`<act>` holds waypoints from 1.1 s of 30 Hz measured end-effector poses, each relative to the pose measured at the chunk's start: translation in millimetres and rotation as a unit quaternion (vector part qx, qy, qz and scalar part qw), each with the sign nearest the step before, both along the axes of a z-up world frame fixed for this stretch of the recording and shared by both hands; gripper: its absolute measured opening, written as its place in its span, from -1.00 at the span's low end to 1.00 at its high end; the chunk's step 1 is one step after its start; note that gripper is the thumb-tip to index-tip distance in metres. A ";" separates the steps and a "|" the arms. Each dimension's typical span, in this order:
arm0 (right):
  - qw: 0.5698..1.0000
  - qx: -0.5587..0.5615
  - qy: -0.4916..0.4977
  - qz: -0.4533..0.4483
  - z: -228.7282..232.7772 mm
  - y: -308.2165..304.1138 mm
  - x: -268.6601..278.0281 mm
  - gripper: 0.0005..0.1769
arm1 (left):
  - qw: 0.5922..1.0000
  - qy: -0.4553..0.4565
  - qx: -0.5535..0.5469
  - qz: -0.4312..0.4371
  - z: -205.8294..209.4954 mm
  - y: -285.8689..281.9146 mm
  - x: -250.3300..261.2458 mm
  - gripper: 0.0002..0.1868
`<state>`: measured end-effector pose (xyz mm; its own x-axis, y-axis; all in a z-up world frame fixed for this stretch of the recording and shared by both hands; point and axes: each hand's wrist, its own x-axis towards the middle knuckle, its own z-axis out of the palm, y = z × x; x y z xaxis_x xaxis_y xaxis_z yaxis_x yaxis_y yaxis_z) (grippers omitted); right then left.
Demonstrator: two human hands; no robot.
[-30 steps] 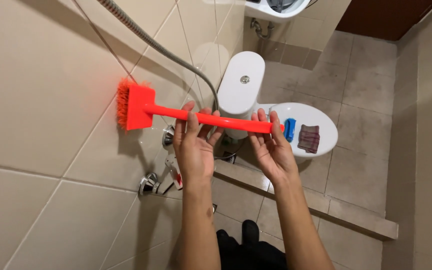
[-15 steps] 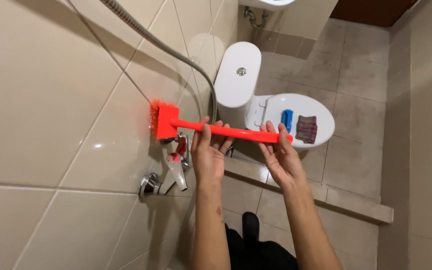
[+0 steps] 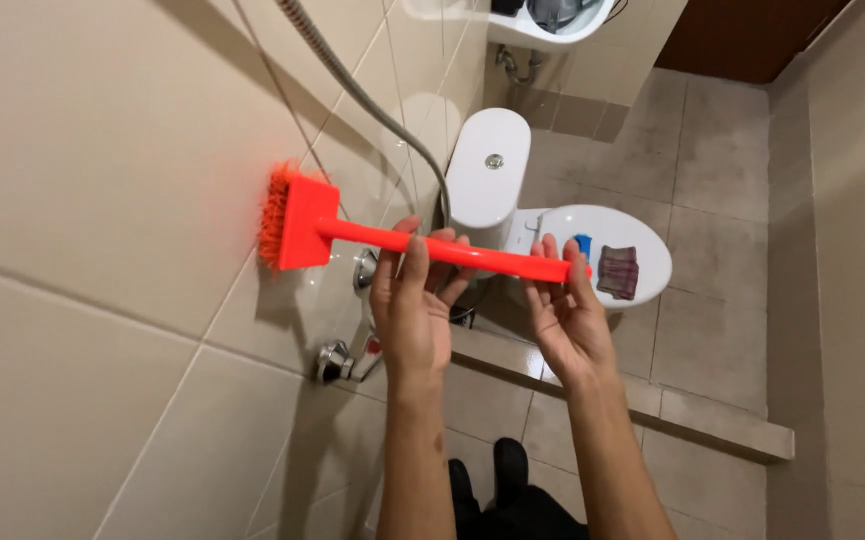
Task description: The person scrubs a section of the tiled shower wall using a red long-handled brush. They repeatedly rub the same area in vertical and horizontal motions without rinsing or moving to other surfaces.
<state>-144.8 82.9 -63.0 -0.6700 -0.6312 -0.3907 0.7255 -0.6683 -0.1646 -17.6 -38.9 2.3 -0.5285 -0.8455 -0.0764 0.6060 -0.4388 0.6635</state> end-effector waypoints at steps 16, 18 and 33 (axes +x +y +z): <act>0.999 0.043 -0.016 -0.012 -46.4 30.2 25.0 -0.56 | 0.996 -0.027 0.082 -0.023 -69.6 7.7 6.7 -0.52; 0.999 0.035 -0.017 -0.017 -49.3 28.6 21.4 -0.56 | 0.995 -0.038 0.091 -0.023 -74.4 7.6 3.6 -0.50; 0.998 -0.056 -0.008 0.041 25.2 5.9 -5.4 -0.47 | 0.999 0.021 -0.026 0.040 5.0 8.2 -4.5 -0.49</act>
<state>-150.2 88.8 -37.8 -0.6080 -0.7242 -0.3254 0.7808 -0.6196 -0.0800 -22.1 -30.6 7.3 -0.4611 -0.8873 -0.0101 0.6652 -0.3532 0.6579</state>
